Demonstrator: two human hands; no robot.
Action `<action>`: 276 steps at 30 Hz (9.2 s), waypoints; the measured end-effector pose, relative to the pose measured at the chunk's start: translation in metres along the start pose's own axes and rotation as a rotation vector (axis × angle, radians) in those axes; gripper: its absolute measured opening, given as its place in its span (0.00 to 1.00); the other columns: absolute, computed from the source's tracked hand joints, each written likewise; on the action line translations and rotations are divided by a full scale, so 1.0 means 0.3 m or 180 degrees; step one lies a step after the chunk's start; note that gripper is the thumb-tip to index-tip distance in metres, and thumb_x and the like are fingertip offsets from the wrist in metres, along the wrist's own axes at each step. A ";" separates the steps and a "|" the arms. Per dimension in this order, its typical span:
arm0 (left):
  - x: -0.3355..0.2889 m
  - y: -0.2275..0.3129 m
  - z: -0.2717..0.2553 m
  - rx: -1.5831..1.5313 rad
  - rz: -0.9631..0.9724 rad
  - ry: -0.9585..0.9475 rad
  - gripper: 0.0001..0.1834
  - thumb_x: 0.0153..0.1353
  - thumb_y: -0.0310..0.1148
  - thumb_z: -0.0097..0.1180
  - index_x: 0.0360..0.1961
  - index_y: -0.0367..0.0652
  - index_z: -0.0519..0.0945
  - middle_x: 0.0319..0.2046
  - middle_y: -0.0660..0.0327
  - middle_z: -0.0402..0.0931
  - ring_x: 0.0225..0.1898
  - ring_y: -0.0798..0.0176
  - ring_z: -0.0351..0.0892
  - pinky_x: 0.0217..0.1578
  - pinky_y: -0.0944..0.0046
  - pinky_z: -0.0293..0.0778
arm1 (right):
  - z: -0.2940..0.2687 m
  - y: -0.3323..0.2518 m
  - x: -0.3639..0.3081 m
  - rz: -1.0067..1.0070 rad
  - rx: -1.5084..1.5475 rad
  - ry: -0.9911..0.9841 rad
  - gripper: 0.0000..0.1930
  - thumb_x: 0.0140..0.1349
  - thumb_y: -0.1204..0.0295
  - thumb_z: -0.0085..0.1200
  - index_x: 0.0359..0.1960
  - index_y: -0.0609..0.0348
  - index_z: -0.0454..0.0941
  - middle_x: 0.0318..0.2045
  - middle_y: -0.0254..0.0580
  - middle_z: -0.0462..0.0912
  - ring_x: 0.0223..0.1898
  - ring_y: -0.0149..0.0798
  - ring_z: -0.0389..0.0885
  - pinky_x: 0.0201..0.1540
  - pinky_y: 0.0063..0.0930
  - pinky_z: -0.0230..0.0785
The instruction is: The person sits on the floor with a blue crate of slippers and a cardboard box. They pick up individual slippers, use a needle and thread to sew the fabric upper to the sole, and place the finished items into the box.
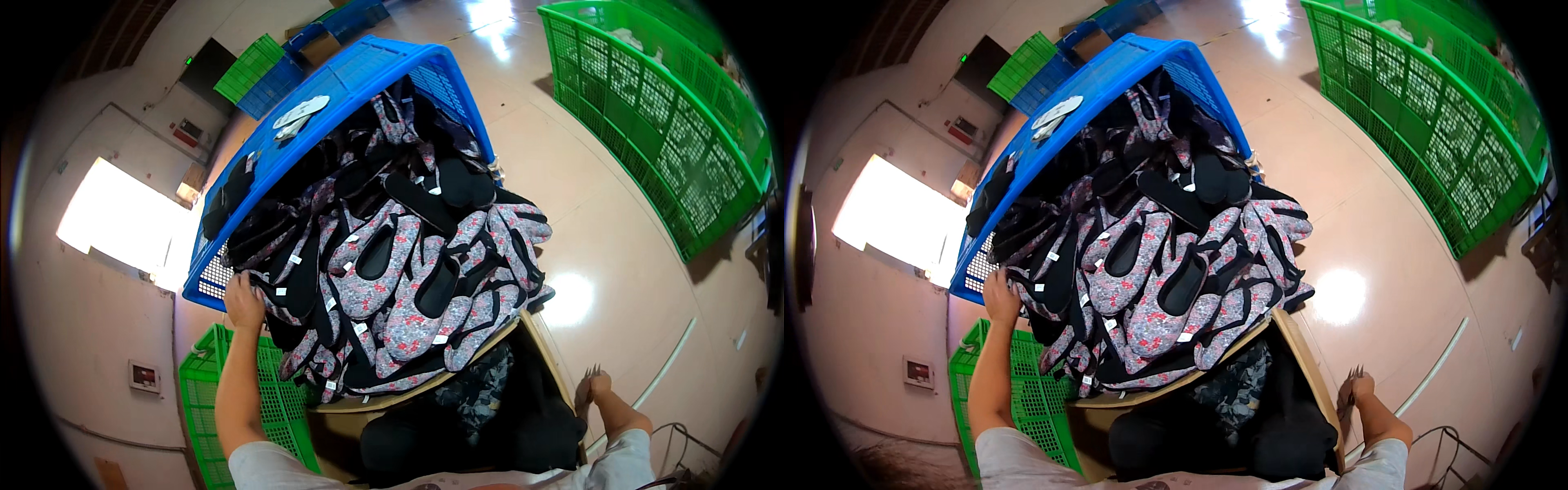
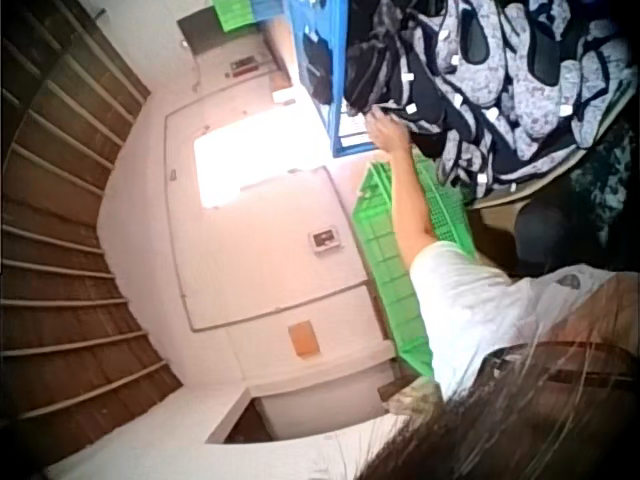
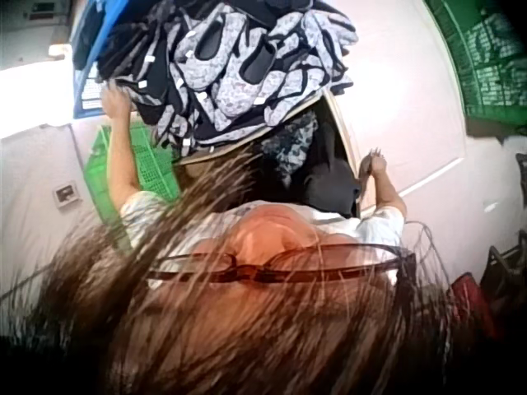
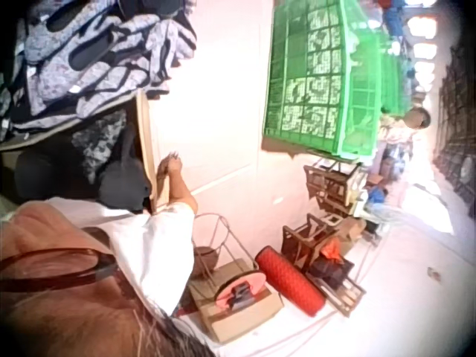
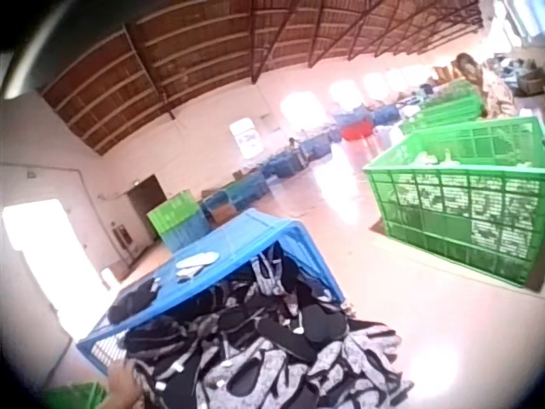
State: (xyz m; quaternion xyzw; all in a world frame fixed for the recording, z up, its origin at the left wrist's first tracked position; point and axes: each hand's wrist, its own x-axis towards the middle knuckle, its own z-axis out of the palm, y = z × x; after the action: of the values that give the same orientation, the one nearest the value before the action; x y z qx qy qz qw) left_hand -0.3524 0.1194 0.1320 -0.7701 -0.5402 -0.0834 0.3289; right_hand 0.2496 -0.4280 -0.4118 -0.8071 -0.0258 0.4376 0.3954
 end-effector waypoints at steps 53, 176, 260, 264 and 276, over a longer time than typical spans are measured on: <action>0.261 -0.635 0.277 0.0376 -0.0651 -0.0313 0.09 0.56 0.24 0.54 0.39 0.41 0.80 0.41 0.49 0.81 0.46 0.45 0.80 0.46 0.50 0.77 | 1.248 -2.762 -0.757 -0.5409 -0.3991 0.1893 0.13 0.67 0.75 0.44 0.51 0.54 0.75 0.45 0.53 0.80 0.52 0.56 0.79 0.53 0.47 0.73; -0.015 -0.826 0.354 0.0139 -0.1061 0.0086 0.19 0.55 0.21 0.49 0.49 0.38 0.79 0.45 0.48 0.79 0.44 0.38 0.78 0.48 0.45 0.73 | 1.264 -2.509 -0.910 -0.5122 -0.3107 0.1629 0.10 0.62 0.69 0.49 0.41 0.54 0.81 0.41 0.51 0.83 0.50 0.52 0.80 0.50 0.45 0.76; -0.772 -1.278 1.429 -0.3487 -0.3493 0.0347 0.21 0.68 0.39 0.58 0.55 0.37 0.74 0.45 0.55 0.80 0.38 0.59 0.80 0.41 0.58 0.76 | 1.106 -2.030 0.066 -0.2619 0.0415 0.0218 0.14 0.67 0.60 0.56 0.46 0.52 0.69 0.20 0.27 0.62 0.13 0.25 0.58 0.15 0.27 0.50; -0.784 -1.309 1.501 -0.4071 -0.3008 0.0089 0.20 0.68 0.36 0.55 0.58 0.40 0.71 0.50 0.56 0.77 0.48 0.57 0.78 0.51 0.55 0.74 | 1.041 -1.978 0.088 -0.2585 0.0370 0.0086 0.13 0.68 0.59 0.55 0.43 0.51 0.68 0.21 0.25 0.61 0.14 0.24 0.56 0.15 0.26 0.49; -0.870 -0.914 0.911 -0.0839 -0.3186 -0.1538 0.23 0.63 0.36 0.56 0.59 0.41 0.76 0.50 0.51 0.82 0.47 0.52 0.82 0.50 0.53 0.75 | 1.074 -2.093 0.471 -0.3388 -0.0658 -0.0477 0.22 0.67 0.58 0.56 0.57 0.56 0.73 0.46 0.42 0.80 0.45 0.41 0.78 0.51 0.41 0.70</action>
State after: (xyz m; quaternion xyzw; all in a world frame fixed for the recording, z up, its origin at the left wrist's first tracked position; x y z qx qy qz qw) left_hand -0.7627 0.1345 -0.0905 -0.4521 -0.8841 -0.1173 0.0177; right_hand 0.2937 0.2559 -0.1917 -0.6839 -0.5016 0.2285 0.4780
